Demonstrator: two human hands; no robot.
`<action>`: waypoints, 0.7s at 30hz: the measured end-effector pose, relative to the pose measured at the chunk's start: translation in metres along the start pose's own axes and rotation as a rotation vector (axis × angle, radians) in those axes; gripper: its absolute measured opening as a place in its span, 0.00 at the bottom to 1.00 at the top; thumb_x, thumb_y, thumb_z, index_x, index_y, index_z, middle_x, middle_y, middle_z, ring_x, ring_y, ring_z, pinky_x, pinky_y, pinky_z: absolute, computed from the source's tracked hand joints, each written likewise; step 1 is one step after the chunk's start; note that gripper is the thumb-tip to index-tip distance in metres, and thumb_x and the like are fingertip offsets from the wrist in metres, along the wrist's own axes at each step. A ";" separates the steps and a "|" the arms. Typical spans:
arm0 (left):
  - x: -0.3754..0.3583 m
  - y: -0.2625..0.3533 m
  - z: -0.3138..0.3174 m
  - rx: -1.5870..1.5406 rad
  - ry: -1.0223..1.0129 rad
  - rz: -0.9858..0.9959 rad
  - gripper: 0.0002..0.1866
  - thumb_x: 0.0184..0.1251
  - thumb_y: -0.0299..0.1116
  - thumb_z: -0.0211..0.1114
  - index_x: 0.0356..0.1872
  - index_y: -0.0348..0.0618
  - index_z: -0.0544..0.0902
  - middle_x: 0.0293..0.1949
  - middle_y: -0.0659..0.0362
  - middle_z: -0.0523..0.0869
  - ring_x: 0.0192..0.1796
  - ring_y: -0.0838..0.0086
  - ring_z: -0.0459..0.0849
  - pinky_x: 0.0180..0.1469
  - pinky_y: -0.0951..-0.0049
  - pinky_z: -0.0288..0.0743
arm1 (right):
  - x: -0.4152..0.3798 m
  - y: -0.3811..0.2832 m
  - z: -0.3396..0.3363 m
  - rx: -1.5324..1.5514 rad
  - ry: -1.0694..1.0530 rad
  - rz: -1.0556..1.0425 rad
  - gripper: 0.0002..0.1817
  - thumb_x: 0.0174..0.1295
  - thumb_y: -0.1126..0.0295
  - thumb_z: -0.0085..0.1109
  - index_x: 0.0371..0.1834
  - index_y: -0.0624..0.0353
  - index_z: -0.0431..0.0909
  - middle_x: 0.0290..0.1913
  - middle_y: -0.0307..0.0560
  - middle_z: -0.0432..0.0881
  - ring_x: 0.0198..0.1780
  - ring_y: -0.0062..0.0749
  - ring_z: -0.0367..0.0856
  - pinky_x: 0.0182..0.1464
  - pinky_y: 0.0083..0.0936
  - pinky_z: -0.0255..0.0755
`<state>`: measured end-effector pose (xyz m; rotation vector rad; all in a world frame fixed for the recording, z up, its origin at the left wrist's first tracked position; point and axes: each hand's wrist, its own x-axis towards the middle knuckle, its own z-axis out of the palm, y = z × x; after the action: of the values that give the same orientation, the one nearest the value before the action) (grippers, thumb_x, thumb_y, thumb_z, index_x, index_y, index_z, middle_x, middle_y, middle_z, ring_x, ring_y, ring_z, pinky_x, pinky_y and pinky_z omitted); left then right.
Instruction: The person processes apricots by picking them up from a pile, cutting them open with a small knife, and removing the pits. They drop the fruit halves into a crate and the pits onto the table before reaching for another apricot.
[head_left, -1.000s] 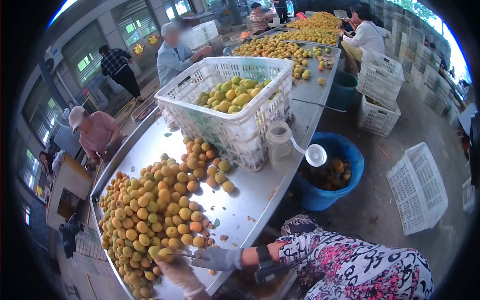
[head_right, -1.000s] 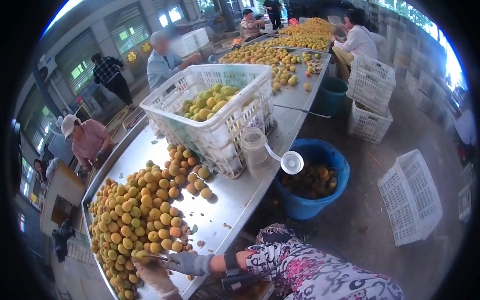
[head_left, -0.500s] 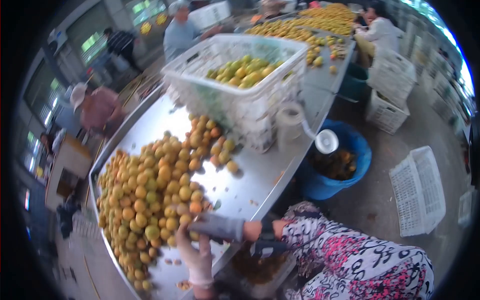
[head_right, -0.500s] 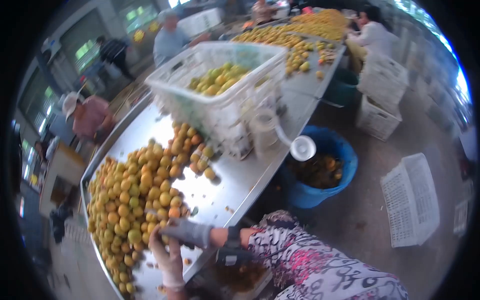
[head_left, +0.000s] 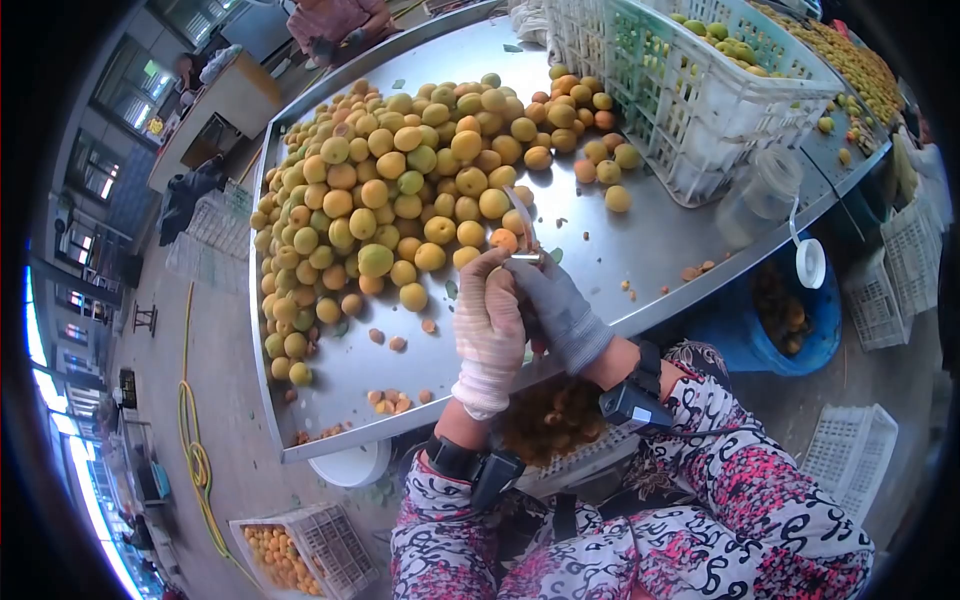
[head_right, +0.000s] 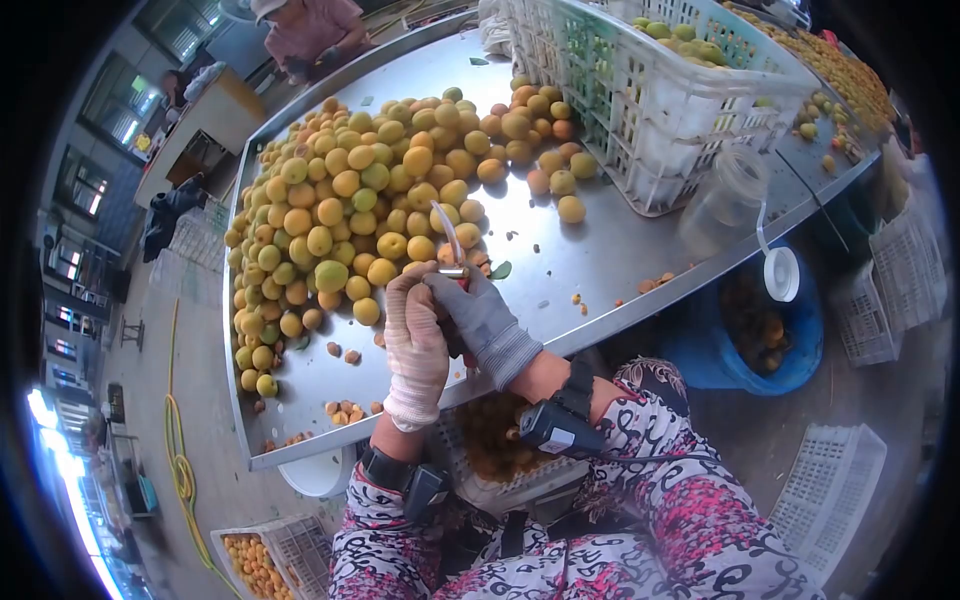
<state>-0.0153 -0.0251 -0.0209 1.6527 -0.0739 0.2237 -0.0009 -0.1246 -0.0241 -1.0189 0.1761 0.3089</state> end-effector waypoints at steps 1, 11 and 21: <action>0.000 -0.003 0.001 0.000 0.004 0.000 0.14 0.70 0.30 0.51 0.54 0.40 0.75 0.29 0.64 0.78 0.32 0.84 0.74 0.37 0.81 0.71 | 0.001 0.001 0.000 0.019 0.027 -0.023 0.29 0.58 0.52 0.64 0.53 0.61 0.69 0.32 0.42 0.78 0.22 0.21 0.76 0.20 0.17 0.71; 0.020 -0.012 -0.046 -0.840 -0.148 -0.470 0.27 0.72 0.53 0.49 0.53 0.35 0.74 0.33 0.57 0.80 0.26 0.80 0.77 0.27 0.80 0.70 | -0.009 -0.011 -0.011 -0.014 -0.267 -0.021 0.18 0.61 0.58 0.54 0.47 0.58 0.71 0.26 0.36 0.74 0.19 0.17 0.71 0.19 0.14 0.64; -0.008 0.034 -0.070 -0.216 -0.813 -0.247 0.25 0.65 0.49 0.59 0.52 0.36 0.79 0.36 0.60 0.82 0.37 0.81 0.78 0.40 0.80 0.72 | -0.001 -0.030 -0.023 -0.067 -0.196 -0.080 0.19 0.61 0.61 0.50 0.49 0.62 0.75 0.30 0.42 0.79 0.18 0.18 0.73 0.21 0.14 0.69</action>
<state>-0.0359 0.0404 0.0159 1.4287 -0.4856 -0.6341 0.0083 -0.1591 -0.0115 -1.0526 -0.0523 0.3420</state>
